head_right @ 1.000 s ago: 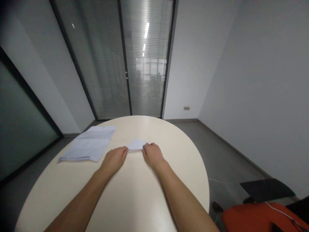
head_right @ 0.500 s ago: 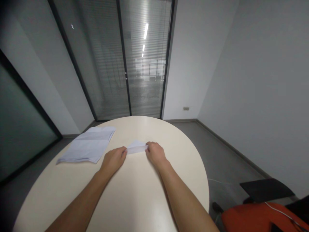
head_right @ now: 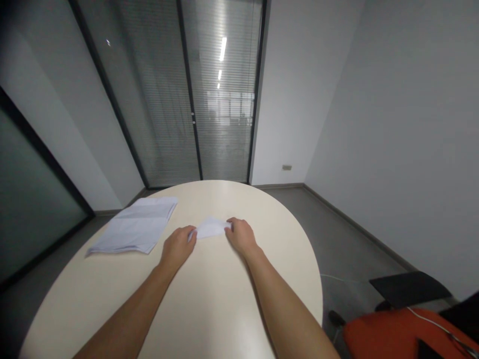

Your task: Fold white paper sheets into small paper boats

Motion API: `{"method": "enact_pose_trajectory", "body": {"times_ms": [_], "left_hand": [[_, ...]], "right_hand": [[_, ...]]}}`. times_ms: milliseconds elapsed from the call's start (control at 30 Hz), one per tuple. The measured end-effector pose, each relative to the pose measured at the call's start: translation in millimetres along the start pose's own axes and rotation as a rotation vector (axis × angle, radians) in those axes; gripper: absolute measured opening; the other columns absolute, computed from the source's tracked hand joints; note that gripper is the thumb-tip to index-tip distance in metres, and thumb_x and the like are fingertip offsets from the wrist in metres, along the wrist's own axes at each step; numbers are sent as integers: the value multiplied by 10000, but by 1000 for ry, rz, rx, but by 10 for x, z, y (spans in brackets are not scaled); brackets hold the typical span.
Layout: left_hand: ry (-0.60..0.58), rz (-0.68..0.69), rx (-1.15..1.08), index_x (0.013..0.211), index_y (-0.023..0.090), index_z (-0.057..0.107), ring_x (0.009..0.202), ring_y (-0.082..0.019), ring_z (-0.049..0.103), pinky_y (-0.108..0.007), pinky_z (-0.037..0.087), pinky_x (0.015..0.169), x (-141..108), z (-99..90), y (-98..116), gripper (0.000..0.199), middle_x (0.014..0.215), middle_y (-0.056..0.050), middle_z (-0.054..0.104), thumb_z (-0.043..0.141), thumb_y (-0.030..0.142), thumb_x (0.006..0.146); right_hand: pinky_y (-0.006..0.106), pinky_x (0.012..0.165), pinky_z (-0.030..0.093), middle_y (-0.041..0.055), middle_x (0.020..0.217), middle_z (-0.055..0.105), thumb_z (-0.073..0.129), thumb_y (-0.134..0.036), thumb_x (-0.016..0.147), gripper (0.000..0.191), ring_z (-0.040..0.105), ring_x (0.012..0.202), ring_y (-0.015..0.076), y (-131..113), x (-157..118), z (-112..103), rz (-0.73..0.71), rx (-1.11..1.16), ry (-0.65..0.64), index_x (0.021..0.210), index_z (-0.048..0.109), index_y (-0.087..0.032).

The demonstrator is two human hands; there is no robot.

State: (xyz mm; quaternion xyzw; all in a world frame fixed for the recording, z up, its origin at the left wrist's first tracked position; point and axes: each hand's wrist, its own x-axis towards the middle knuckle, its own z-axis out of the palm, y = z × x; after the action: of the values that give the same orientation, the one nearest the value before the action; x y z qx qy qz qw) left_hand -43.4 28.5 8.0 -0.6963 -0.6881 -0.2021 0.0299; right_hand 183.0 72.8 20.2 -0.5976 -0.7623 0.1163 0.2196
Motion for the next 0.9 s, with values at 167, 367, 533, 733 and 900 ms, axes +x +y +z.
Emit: {"method": "enact_pose_trajectory", "body": {"times_ms": [167,367,533,733,900], "left_hand": [[25,-4,33,1070,231,698,912,-212,668,-288,451,757,-30,8,32,256,970,-57,733,451,283,1026],[34,37,6,1098,216,697,979,-216,664,-298,473,827,-41,16,-2,242,1043,-59,738,475,225,1002],[10,36,-83,1138,211,679,1022,-214,675,-310,494,886,-3,24,-57,234,1116,-51,736,530,173,962],[14,11,-164,1205,200,637,1087,-215,674,-322,507,951,37,50,-98,296,1209,-63,712,560,122,930],[28,47,-200,1190,193,641,1128,-221,653,-339,505,993,44,94,-90,332,1212,-69,688,535,61,905]], "right_hand": [[307,879,465,110,1084,760,576,-302,954,356,685,1009,240,9,23,24,-6,16,-4,1258,688,-153],[299,949,457,115,1182,740,578,-260,952,361,673,1080,225,80,53,55,-12,72,5,1283,661,-143],[292,970,460,113,1223,728,592,-231,942,372,669,1088,215,131,77,97,-5,123,18,1302,646,-149],[296,957,468,114,1165,741,570,-190,938,379,666,1070,221,132,91,112,52,122,43,1306,648,-145],[374,1004,458,142,1253,694,567,-159,917,421,597,1165,286,74,73,52,70,-50,118,1333,634,-146]]}}
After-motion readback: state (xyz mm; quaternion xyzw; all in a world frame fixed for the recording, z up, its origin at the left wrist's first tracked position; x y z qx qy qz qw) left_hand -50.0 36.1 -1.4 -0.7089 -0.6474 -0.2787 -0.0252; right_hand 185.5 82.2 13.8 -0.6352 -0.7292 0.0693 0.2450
